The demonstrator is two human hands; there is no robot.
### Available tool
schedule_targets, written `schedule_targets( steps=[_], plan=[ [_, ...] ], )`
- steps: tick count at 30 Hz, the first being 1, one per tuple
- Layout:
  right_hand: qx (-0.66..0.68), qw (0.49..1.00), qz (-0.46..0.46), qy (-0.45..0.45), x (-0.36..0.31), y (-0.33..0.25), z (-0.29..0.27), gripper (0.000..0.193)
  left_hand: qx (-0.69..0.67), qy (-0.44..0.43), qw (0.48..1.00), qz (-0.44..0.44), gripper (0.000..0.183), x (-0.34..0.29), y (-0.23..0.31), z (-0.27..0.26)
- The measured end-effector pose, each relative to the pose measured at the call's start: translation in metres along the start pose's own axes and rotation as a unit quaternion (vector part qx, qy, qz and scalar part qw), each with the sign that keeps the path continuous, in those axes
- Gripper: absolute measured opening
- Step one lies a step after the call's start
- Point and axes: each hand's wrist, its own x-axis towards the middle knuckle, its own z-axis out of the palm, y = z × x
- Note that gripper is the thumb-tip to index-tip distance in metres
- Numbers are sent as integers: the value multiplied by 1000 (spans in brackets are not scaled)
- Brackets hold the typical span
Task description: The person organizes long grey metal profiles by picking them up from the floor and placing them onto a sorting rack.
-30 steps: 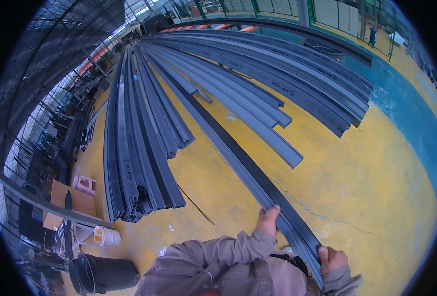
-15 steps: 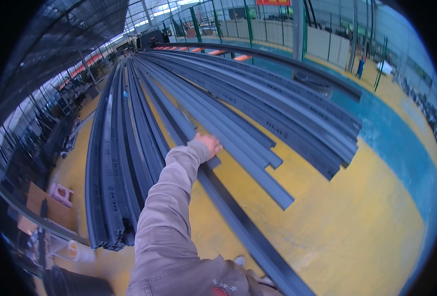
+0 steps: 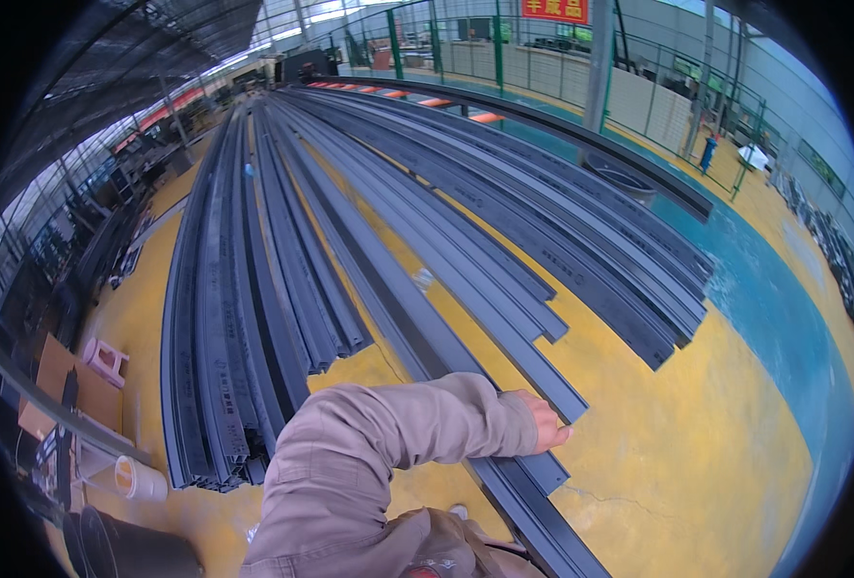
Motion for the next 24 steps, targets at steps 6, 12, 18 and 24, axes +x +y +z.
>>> schedule_targets(
  steps=[6,12,18,24],
  plan=[
    [-139,895,402,132,-119,126,-75,45,34,-44,998,12,20,5,-3,68],
    [-243,804,433,327,-159,156,-113,56,155,124,979,-41,22,22,8,39],
    [-224,930,222,187,-16,4,-32,28,53,64,994,71,41,54,118,14],
    [-252,901,278,216,-141,154,-70,30,-25,-66,994,78,44,73,152,38]
  ],
)
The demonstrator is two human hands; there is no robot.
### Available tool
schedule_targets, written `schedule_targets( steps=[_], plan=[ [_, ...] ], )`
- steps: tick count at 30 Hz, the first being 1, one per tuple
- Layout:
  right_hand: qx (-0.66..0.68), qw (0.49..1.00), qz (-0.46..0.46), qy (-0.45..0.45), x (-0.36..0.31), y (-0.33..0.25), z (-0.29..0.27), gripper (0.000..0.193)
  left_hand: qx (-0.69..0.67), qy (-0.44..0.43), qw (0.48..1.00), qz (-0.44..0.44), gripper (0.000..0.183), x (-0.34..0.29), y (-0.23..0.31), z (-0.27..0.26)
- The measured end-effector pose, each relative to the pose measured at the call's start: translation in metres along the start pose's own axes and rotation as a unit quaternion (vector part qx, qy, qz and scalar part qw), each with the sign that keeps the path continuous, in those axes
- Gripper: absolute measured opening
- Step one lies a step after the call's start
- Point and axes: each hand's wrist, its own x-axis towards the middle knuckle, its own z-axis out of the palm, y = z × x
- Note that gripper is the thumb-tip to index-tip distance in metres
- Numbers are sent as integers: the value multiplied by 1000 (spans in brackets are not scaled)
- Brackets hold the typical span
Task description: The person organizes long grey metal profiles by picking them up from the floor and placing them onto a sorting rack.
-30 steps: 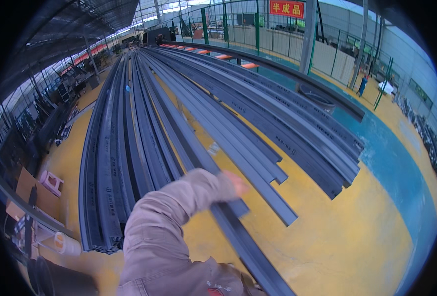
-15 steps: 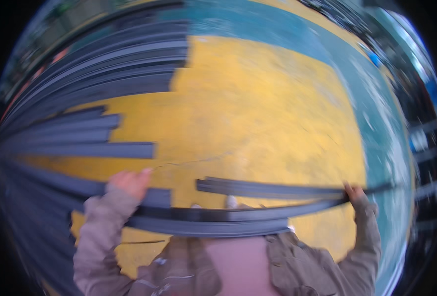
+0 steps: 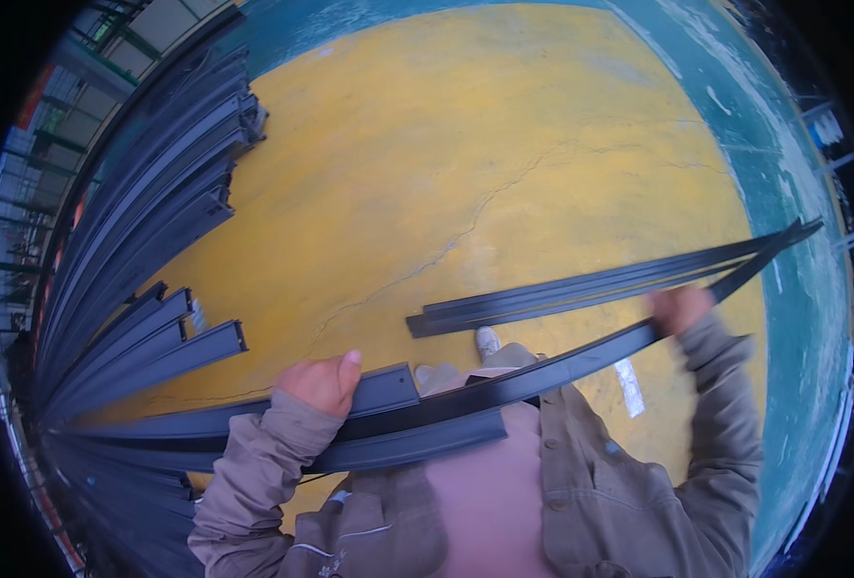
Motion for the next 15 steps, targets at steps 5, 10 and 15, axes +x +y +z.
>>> schedule_targets(
  steps=[5,10,15],
  plan=[
    [-23,977,207,40,5,72,-37,36,11,-63,997,-47,45,2,-7,-2],
    [-8,992,-126,-7,14,-149,19,8,88,25,996,20,40,5,-14,24],
    [68,979,-186,-53,18,-157,7,16,25,34,999,-32,38,-1,-32,13]
  ],
)
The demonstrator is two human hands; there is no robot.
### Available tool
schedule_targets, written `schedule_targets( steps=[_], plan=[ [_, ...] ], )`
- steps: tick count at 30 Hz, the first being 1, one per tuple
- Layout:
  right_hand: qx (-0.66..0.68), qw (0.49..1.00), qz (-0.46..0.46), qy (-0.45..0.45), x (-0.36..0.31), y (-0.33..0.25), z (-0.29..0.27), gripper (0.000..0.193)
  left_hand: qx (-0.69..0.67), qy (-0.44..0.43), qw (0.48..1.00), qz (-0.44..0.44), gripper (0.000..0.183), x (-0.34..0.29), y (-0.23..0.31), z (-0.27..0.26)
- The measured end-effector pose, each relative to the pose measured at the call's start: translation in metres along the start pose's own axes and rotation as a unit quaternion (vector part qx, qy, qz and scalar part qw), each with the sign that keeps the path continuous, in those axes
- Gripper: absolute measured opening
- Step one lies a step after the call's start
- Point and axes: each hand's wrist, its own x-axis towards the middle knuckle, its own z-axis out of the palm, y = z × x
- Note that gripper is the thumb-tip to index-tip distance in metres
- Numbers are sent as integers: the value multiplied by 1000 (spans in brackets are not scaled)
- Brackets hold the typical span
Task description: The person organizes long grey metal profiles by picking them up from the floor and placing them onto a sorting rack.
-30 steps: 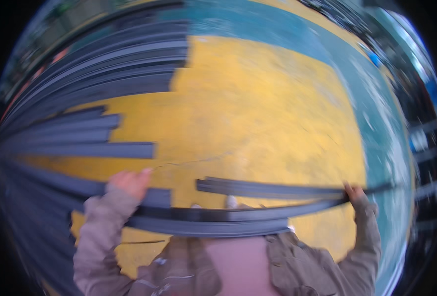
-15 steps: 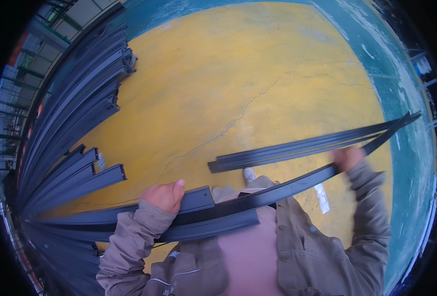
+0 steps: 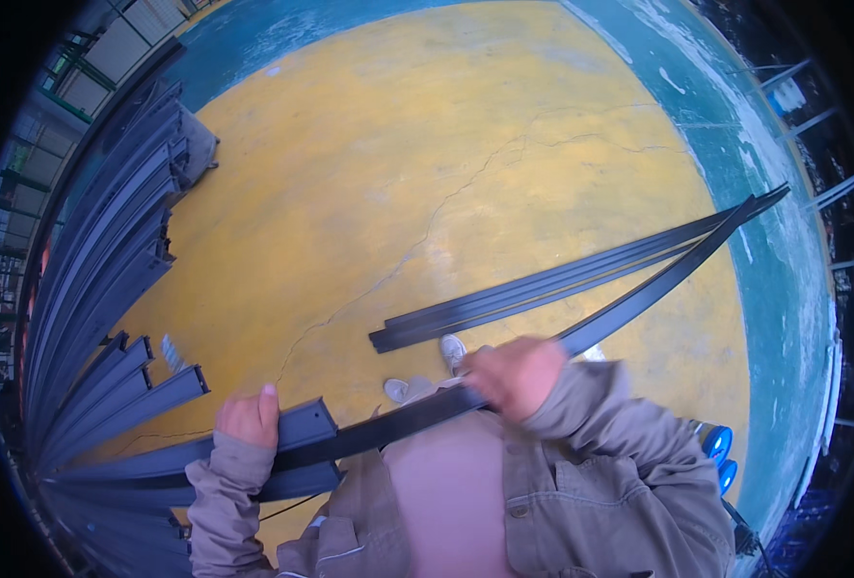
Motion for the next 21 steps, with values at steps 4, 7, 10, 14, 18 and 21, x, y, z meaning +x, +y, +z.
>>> schedule_targets(
  steps=[4,7,10,14,18,21],
  plan=[
    [4,943,292,163,-103,221,-63,42,-20,-2,999,-32,41,2,10,-14],
    [-116,926,329,146,-112,210,-105,45,3,-26,999,-40,44,0,21,-13],
    [-142,929,310,141,-74,134,-50,28,-3,8,1000,-23,46,13,29,-3],
    [27,998,-52,-4,18,-52,23,10,27,54,998,-15,47,9,16,9],
    [107,994,-5,-26,-14,52,16,12,16,49,998,47,42,-3,6,2],
    [-168,946,274,42,-134,269,-57,31,28,71,986,145,37,1,8,3]
  ],
)
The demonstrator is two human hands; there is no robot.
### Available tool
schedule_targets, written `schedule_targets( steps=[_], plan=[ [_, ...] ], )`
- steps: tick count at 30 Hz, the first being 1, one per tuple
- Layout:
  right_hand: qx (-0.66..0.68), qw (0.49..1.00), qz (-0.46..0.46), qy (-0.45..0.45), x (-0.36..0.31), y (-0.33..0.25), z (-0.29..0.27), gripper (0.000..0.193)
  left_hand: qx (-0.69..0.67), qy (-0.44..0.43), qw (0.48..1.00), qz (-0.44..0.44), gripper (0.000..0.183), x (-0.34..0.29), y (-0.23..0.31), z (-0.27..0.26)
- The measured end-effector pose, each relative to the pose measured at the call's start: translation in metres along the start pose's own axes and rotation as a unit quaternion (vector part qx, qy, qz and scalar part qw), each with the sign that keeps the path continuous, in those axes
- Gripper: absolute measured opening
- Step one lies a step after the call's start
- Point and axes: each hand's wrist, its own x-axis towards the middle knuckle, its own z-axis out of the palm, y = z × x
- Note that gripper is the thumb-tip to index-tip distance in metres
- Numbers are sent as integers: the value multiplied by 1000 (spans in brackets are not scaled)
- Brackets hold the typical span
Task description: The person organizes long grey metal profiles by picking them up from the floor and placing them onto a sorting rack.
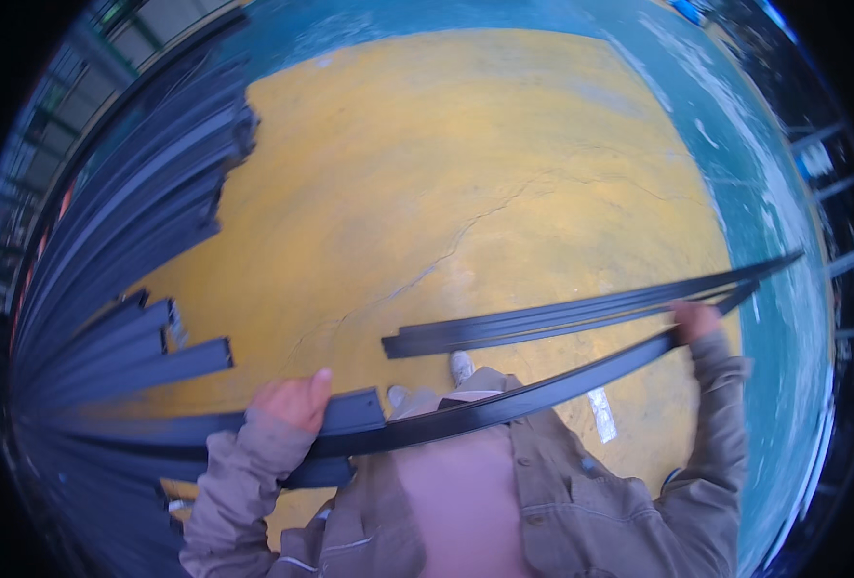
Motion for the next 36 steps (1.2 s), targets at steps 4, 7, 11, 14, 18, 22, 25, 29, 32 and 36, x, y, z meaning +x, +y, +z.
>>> schedule_targets(
  steps=[4,7,11,14,18,22,25,29,32,36],
  plan=[
    [118,979,127,109,-11,-75,-37,54,-13,-68,993,-93,21,-2,4,-4],
    [-109,971,-134,165,-40,-229,22,10,65,-91,993,-39,17,6,3,-2],
    [303,840,-444,75,-64,-408,-29,10,77,22,996,49,23,-4,-7,11],
    [134,916,-376,-44,-26,-316,-47,21,43,-11,999,-18,21,-7,-9,11],
    [439,892,80,-72,-28,-92,-17,58,-24,-72,994,-79,16,5,2,1],
    [764,629,65,-124,1,-116,10,78,-1,20,1000,-8,32,-7,-3,16],
    [767,573,14,-287,-11,-251,4,74,-18,-90,991,-97,46,-8,2,8],
    [813,465,-9,-351,-43,-407,11,68,-62,-160,971,-169,51,-1,4,-3],
    [798,534,-22,-278,-55,-488,26,49,-59,-134,983,-111,24,-2,-1,-1],
    [797,571,-19,-193,-63,-528,43,31,-131,-37,969,-205,26,-6,-1,-5]
  ],
)
